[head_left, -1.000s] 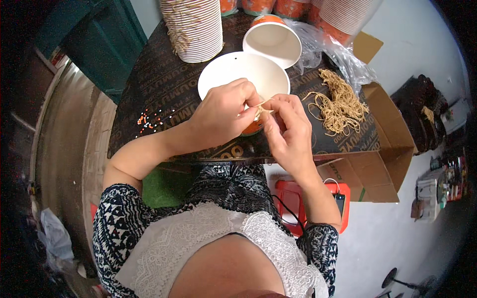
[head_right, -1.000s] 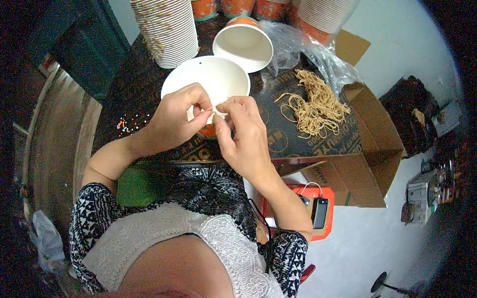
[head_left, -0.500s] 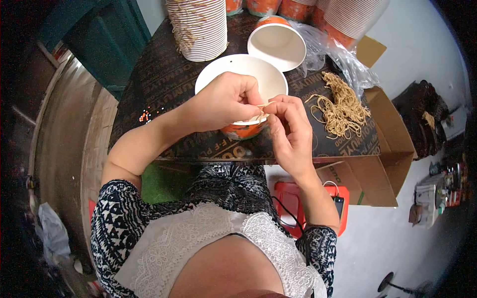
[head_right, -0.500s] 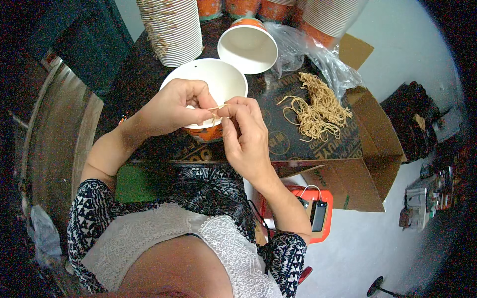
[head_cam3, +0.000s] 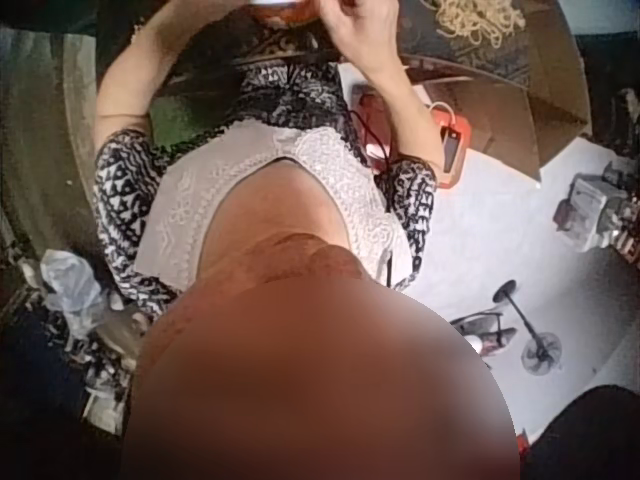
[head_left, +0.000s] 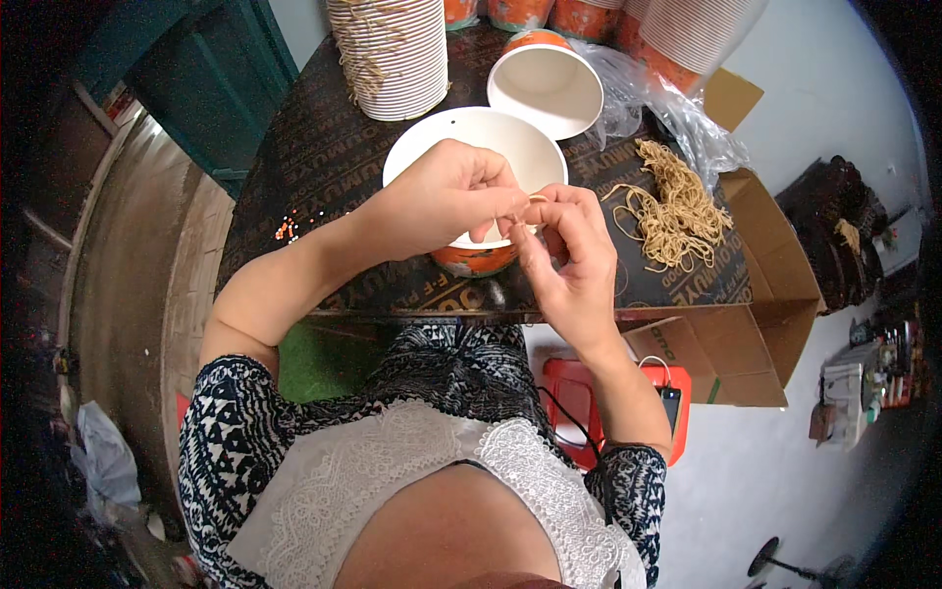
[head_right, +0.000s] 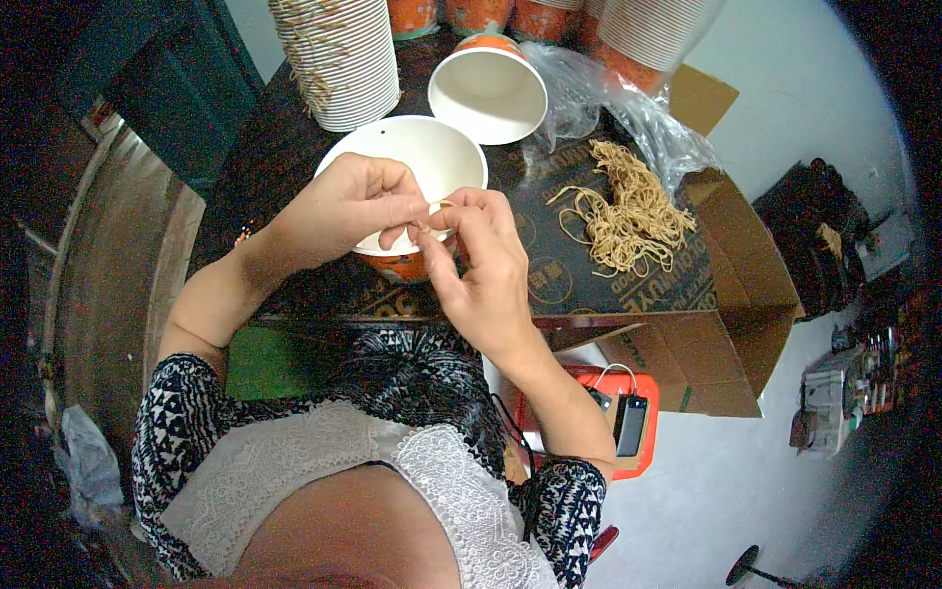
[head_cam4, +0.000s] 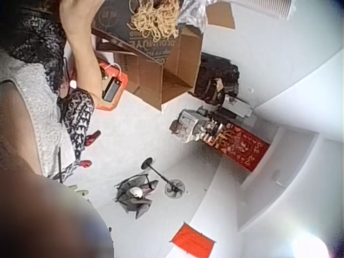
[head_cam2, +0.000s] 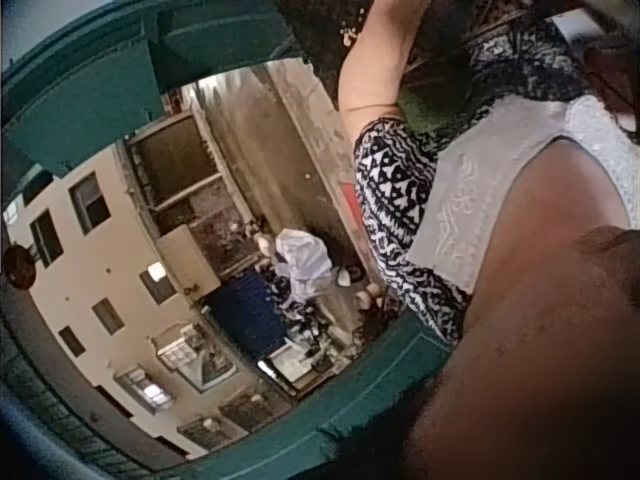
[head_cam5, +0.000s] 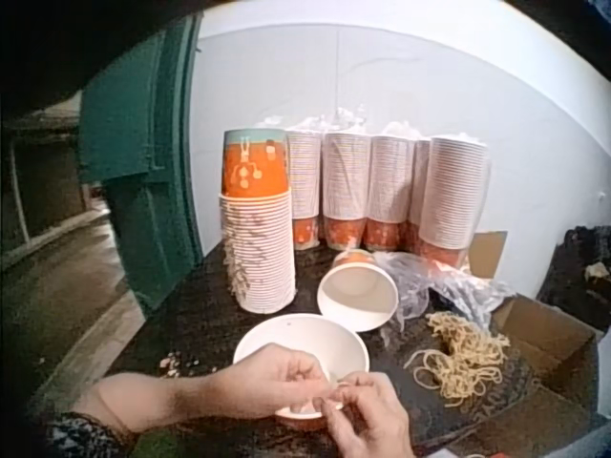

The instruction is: Manual assembly of paper bowls by threading string through pre-punched holes for manufacturing or packaging.

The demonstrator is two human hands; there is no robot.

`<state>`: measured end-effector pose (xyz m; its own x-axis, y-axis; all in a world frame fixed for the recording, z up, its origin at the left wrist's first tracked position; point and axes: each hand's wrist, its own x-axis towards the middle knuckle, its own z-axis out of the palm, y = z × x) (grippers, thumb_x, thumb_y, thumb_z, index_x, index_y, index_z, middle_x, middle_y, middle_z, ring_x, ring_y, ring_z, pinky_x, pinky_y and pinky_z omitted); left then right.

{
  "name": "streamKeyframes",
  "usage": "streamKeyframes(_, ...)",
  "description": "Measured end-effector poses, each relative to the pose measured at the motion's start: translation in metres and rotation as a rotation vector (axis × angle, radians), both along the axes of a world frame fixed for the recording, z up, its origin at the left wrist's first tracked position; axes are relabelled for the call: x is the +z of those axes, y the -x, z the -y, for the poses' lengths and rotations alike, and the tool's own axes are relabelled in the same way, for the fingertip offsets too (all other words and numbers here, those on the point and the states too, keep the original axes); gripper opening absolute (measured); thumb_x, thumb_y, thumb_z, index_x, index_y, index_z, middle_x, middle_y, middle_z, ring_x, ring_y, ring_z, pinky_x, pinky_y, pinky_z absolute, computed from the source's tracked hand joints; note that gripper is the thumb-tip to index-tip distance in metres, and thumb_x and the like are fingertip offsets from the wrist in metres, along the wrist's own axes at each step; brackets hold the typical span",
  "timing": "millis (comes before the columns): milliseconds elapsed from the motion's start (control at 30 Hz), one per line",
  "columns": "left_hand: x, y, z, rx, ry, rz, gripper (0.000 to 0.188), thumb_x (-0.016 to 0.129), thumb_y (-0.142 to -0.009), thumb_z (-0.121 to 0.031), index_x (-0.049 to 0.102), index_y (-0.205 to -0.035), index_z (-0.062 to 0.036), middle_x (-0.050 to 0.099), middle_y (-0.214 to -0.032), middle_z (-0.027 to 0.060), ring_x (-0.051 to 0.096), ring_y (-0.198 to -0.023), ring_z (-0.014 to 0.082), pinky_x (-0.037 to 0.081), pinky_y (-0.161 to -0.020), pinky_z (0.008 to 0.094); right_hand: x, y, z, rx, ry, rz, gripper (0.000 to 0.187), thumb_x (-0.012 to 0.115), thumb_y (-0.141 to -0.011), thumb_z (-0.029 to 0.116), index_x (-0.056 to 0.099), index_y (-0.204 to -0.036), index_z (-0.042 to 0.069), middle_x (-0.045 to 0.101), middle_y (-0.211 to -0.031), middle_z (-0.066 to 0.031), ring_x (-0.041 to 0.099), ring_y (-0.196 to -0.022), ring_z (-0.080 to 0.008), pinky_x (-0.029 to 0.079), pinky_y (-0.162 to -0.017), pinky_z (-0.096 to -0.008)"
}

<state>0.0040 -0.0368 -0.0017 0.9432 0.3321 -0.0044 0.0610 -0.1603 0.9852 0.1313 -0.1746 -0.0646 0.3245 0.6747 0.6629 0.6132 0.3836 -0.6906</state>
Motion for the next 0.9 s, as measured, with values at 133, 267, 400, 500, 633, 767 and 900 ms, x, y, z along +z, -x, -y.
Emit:
streamKeyframes(133, 0.001, 0.001, 0.0, -0.017, 0.049, -0.009, 0.015, 0.067, -0.089, -0.011, 0.065, -0.094, 0.0029, 0.064, -0.08, 0.0033, 0.057, -0.068, 0.006, 0.046, -0.063, 0.0197, -0.006, -0.002, -0.001, 0.026, -0.002, -0.097, 0.006, 0.065, -0.087, -0.004, 0.064, -0.092, -0.001, 0.055, -0.105, -0.0076, 0.052, -0.078, -0.0063, 0.043, -0.063, -0.0183)
streamKeyframes(267, -0.01, -0.001, 0.002, 0.018, -0.162, 0.112, 0.018, 0.069, -0.085, -0.011, 0.066, -0.089, 0.0057, 0.067, -0.077, 0.0069, 0.058, -0.066, 0.0076, 0.049, -0.061, 0.0212, -0.006, -0.002, -0.001, 0.055, 0.013, -0.119, 0.005, 0.065, -0.088, -0.003, 0.064, -0.092, -0.001, 0.055, -0.105, -0.0068, 0.053, -0.079, -0.0063, 0.043, -0.064, -0.0182)
streamKeyframes(400, -0.005, 0.001, 0.002, -0.054, -0.314, -0.036, 0.015, 0.07, -0.082, -0.01, 0.067, -0.082, 0.0044, 0.067, -0.074, 0.0055, 0.059, -0.068, 0.0072, 0.048, -0.063, 0.0223, -0.009, -0.002, -0.005, 0.104, -0.005, -0.32, 0.005, 0.067, -0.086, 0.001, 0.065, -0.09, -0.001, 0.059, -0.098, -0.0073, 0.054, -0.078, -0.0098, 0.045, -0.066, -0.023)
streamKeyframes(500, -0.007, 0.004, 0.005, -0.006, -0.321, -0.079, 0.013, 0.069, -0.082, -0.009, 0.067, -0.079, 0.0035, 0.067, -0.073, 0.0045, 0.058, -0.068, 0.0067, 0.047, -0.062, 0.0226, -0.005, -0.003, -0.006, 0.162, 0.009, -0.47, 0.003, 0.064, -0.088, 0.001, 0.065, -0.09, -0.001, 0.059, -0.098, -0.0044, 0.053, -0.078, -0.0068, 0.044, -0.068, -0.0217)
streamKeyframes(633, -0.008, 0.008, 0.012, 0.073, -0.121, -0.039, 0.009, 0.068, -0.086, -0.008, 0.066, -0.088, 0.0013, 0.065, -0.081, 0.0001, 0.059, -0.073, 0.0046, 0.048, -0.066, 0.0195, 0.0, -0.008, -0.011, 0.287, 0.087, -0.673, 0.008, 0.061, -0.092, 0.003, 0.067, -0.094, -0.002, 0.059, -0.102, -0.0014, 0.052, -0.081, -0.0052, 0.043, -0.071, -0.021)
streamKeyframes(767, -0.005, 0.007, 0.01, 0.126, 0.028, 0.033, 0.011, 0.068, -0.086, -0.01, 0.068, -0.085, 0.0006, 0.065, -0.078, 0.0018, 0.059, -0.074, 0.006, 0.049, -0.069, 0.0217, -0.001, -0.018, -0.014, 0.438, 0.088, -0.826, 0.014, 0.058, -0.094, 0.006, 0.068, -0.099, -0.002, 0.06, -0.108, -0.001, 0.052, -0.081, -0.0053, 0.041, -0.071, -0.0203)
streamKeyframes(900, -0.001, 0.007, 0.002, 0.12, 0.047, -0.031, 0.013, 0.068, -0.086, -0.012, 0.068, -0.086, 0.001, 0.065, -0.077, 0.0017, 0.057, -0.071, 0.0061, 0.047, -0.065, 0.0214, 0.006, -0.021, -0.004, 0.275, 0.0, -0.616, 0.013, 0.056, -0.093, 0.003, 0.067, -0.094, -0.003, 0.061, -0.105, -0.0038, 0.052, -0.082, -0.0066, 0.04, -0.069, -0.0208)
